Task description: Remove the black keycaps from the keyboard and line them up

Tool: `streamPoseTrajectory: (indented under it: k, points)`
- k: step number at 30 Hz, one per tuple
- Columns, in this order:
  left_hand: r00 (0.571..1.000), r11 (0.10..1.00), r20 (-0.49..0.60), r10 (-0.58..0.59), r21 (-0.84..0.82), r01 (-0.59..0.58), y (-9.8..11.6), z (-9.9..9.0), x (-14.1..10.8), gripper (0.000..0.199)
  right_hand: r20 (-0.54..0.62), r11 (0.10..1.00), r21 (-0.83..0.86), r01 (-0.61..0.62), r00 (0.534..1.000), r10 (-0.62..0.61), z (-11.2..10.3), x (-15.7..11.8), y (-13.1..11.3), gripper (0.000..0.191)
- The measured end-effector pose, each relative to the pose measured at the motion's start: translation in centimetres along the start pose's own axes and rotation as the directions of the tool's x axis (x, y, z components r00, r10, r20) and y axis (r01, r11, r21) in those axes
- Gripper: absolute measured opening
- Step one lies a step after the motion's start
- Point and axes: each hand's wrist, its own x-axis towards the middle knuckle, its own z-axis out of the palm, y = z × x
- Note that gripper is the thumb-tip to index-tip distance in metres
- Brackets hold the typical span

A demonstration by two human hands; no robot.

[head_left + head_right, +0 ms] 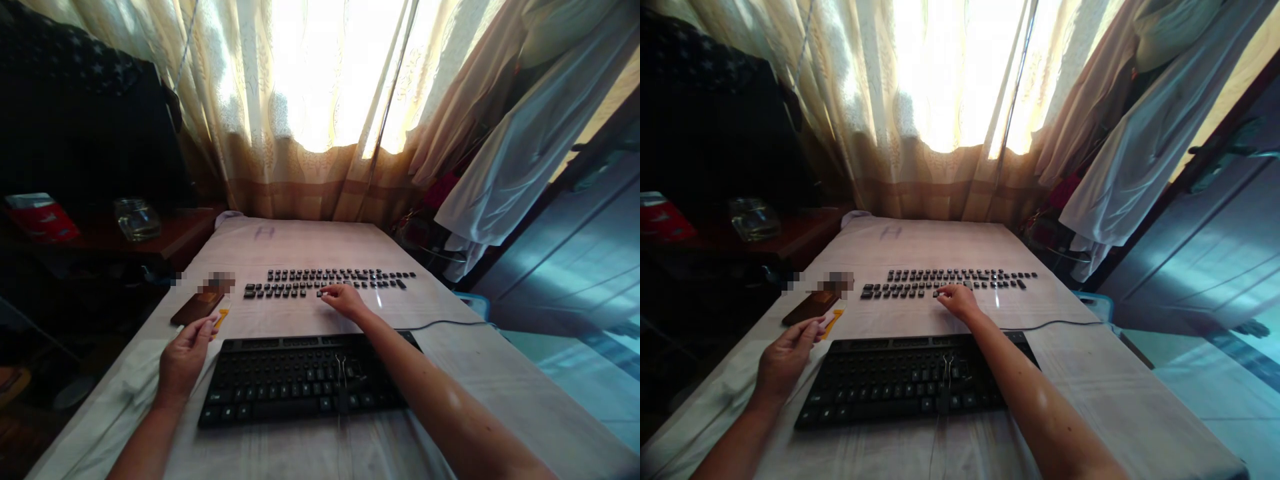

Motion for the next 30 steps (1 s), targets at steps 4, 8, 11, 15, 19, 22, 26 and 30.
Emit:
streamPoseTrajectory:
  k: [4,8,11,15,19,22,26,30]
  points:
    - [0.999,0.999,-0.008,-0.038,-0.02,0.038,-0.5,0.0,-0.1,0.045,0.041,0.998,-0.06,-0.029,0.999,0.031,1.4,1.6,-0.4,0.027]
    - [0.999,0.999,0.013,-0.041,-0.008,0.041,-0.5,0.1,0.0,0.044,0.052,0.994,-0.103,-0.042,0.998,0.047,2.2,2.2,-0.6,0.028]
    - [0.999,0.999,0.011,-0.034,0.006,0.034,-0.6,0.3,-0.1,0.045,0.055,0.991,-0.13,-0.042,0.997,0.049,2.4,2.4,-0.6,0.029]
    - [0.999,0.999,0.039,-0.029,0.014,0.029,-0.5,0.5,-0.2,0.045,0.056,0.987,-0.159,-0.035,0.997,0.044,2.4,2.3,-0.6,0.029]
    - [0.999,1.0,0.04,-0.016,0.024,0.015,-0.4,0.5,-0.2,0.045,0.043,0.984,-0.176,-0.015,0.999,0.023,2.5,2.4,-0.5,0.029]
    - [0.999,0.999,0.043,-0.01,0.035,0.008,-0.5,0.5,-0.2,0.046,0.035,0.985,-0.174,0.01,0.999,-0.004,2.5,2.4,-0.4,0.03]
    - [0.998,0.999,0.055,0.008,0.042,-0.01,-0.5,0.4,-0.2,0.043,0.033,0.986,-0.159,0.053,0.998,-0.048,1.7,1.6,-0.2,0.034]
    - [0.998,0.998,0.062,0.02,0.059,-0.023,-0.3,0.6,-0.3,0.042,0.05,0.981,-0.147,0.131,0.991,-0.125,-0.1,-1.3,-0.3,0.03]
